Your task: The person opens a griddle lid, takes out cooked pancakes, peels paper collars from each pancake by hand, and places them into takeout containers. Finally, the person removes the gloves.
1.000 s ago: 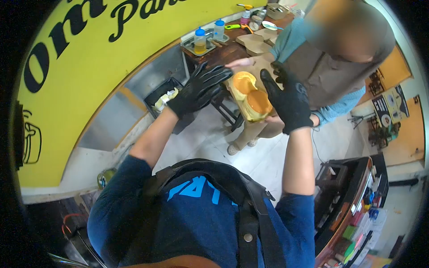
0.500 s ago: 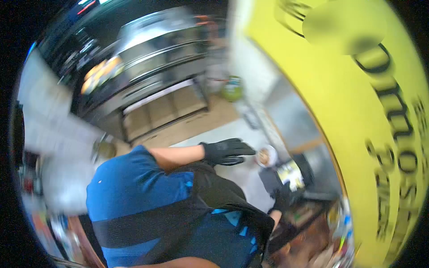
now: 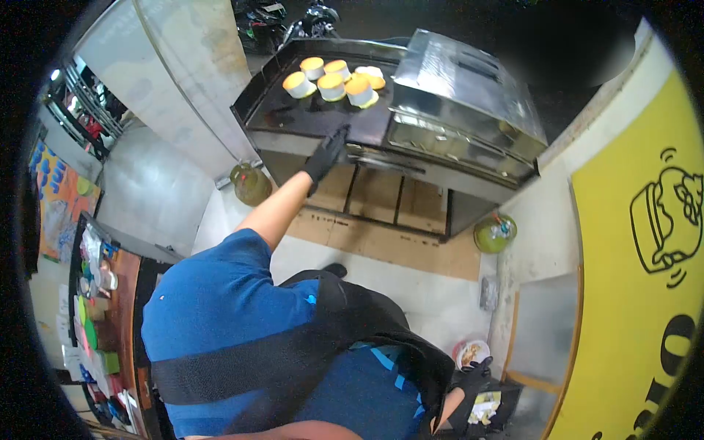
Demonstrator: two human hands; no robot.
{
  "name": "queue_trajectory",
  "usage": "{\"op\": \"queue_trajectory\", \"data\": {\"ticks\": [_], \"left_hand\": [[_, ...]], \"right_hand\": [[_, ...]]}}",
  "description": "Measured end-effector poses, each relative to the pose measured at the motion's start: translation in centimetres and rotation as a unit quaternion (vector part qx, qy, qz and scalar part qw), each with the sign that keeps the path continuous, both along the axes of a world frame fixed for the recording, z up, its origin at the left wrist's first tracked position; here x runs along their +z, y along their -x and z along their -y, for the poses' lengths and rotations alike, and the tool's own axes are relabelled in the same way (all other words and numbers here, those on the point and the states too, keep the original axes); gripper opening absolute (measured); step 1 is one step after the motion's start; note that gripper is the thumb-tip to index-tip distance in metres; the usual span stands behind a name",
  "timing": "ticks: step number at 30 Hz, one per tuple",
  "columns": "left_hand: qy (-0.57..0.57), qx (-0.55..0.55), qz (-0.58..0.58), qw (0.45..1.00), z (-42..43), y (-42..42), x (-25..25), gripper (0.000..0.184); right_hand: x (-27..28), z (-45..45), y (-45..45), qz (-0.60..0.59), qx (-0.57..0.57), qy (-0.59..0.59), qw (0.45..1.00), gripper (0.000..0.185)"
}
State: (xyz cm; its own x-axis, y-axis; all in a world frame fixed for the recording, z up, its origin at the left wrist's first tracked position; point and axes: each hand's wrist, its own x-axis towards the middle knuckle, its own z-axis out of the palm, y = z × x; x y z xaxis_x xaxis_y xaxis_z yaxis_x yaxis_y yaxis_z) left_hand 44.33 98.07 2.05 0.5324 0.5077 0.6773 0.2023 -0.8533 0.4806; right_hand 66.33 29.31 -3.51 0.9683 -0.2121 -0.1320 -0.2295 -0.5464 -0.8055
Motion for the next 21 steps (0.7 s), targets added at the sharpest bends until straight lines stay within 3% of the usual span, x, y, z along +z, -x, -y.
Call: {"op": "queue_trajectory", "data": {"ticks": [1,2,3,4,6,8,10,11,13,17,20,21], "left_hand": [[-0.026,0.1,-0.076,0.992,-6.7,1.9,-2.2,0.039],[0.081,0.154,-0.059,0.983,-10.3,3.2,-1.3,0.041],[0.185,0.208,-0.034,0.96,-13.8,4.5,-0.4,0.044],[0.41,0.205,0.083,0.885,-15.4,5.6,2.4,0.047],[0.381,0.258,0.103,0.882,-19.3,7.2,2.5,0.052],[0.348,0.309,0.124,0.877,-24.0,8.2,1.9,0.058],[0.197,0.45,0.078,0.867,-29.3,8.1,-1.0,0.066],[0.198,0.447,0.073,0.869,-31.0,7.9,-1.3,0.066],[0.297,0.488,0.0,0.821,-33.7,7.5,-2.2,0.072],[0.264,0.392,-0.069,0.878,-35.2,7.3,-3.8,0.072],[0.306,0.346,0.0,0.887,-33.5,5.9,-1.9,0.067],[0.332,0.265,0.077,0.902,-33.5,5.3,-1.6,0.063]], "right_hand": [[0.0,-3.0,0.4,-0.002,-0.003,-0.027,1.0,0.049],[-2.2,-4.7,-0.6,0.041,0.022,0.012,0.999,0.043],[-4.0,-8.0,-0.3,0.078,0.025,-0.095,0.992,0.04],[-5.4,-11.1,0.3,0.114,0.027,-0.198,0.973,0.037],[-7.5,-17.0,2.6,0.192,0.164,-0.226,0.941,0.036],[-4.9,-23.6,5.8,0.084,0.17,-0.181,0.965,0.034],[-4.4,-26.6,7.9,0.022,0.184,-0.152,0.971,0.034],[-4.4,-26.9,8.6,0.007,0.188,-0.142,0.972,0.034],[-4.5,-26.4,10.2,-0.006,0.189,-0.125,0.974,0.034],[-4.7,-24.8,11.8,-0.02,0.186,-0.099,0.977,0.034],[-3.8,-24.6,11.8,-0.019,0.193,-0.083,0.978,0.036],[-3.3,-24.8,11.5,-0.014,0.204,-0.069,0.976,0.034]]}}
